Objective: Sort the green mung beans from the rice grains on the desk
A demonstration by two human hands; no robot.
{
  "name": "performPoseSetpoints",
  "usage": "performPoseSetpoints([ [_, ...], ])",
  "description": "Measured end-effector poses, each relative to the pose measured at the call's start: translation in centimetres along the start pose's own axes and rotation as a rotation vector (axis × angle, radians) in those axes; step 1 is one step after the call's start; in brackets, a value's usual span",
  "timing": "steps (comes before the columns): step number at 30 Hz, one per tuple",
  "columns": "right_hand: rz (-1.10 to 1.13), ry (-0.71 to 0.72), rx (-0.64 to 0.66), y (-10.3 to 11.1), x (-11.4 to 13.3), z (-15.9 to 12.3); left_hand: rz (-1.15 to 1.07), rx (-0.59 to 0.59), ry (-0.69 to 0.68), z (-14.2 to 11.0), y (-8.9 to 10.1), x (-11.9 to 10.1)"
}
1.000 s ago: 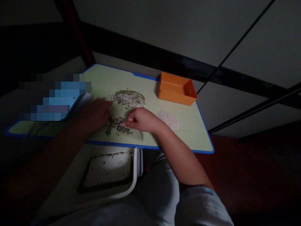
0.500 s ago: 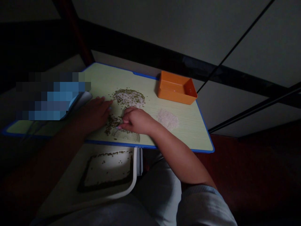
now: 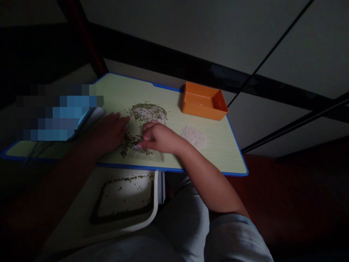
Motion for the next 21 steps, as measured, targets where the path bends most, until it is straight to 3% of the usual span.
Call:
performPoseSetpoints([
  [3,0.016,-0.034,-0.026,1.7,-1.0,-0.7,0.014,0.022,0.014,0.0,0.1,-0.2],
  [5,0.032,-0.053,0.03,2.2,-1.7,-1.1,0.017,0.025,0.017,0.0,0.1,-0.2],
  [9,0.055,-0.201,0.185,2.2,-3.4,-2.0,0.013,0.01,0.002,0.1,0.1,0.1],
  [12,0.062,-0.305,0.19,2.6,-4.1,-2.4,0.004,-0.002,-0.023,0.1,0.1,0.4],
  [17,0.083,-0.349,0.178,2.8,-4.1,-2.4,0.009,-0.049,-0.07,0.4,-0.1,1.0],
  [21,0.056,-0.355,0.236,2.2,-3.9,-2.1,0.077,-0.012,-0.06,0.9,-0.8,1.5],
])
Point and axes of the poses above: each hand's wrist, its own z-axis towards the middle knuckle, its own y-axis out of the back of the hand, x = y × z, the point moved 7 cm from there along z, towards the middle knuckle, and after that the axes turned 8 degrees about -z, right-handed, at the moved point
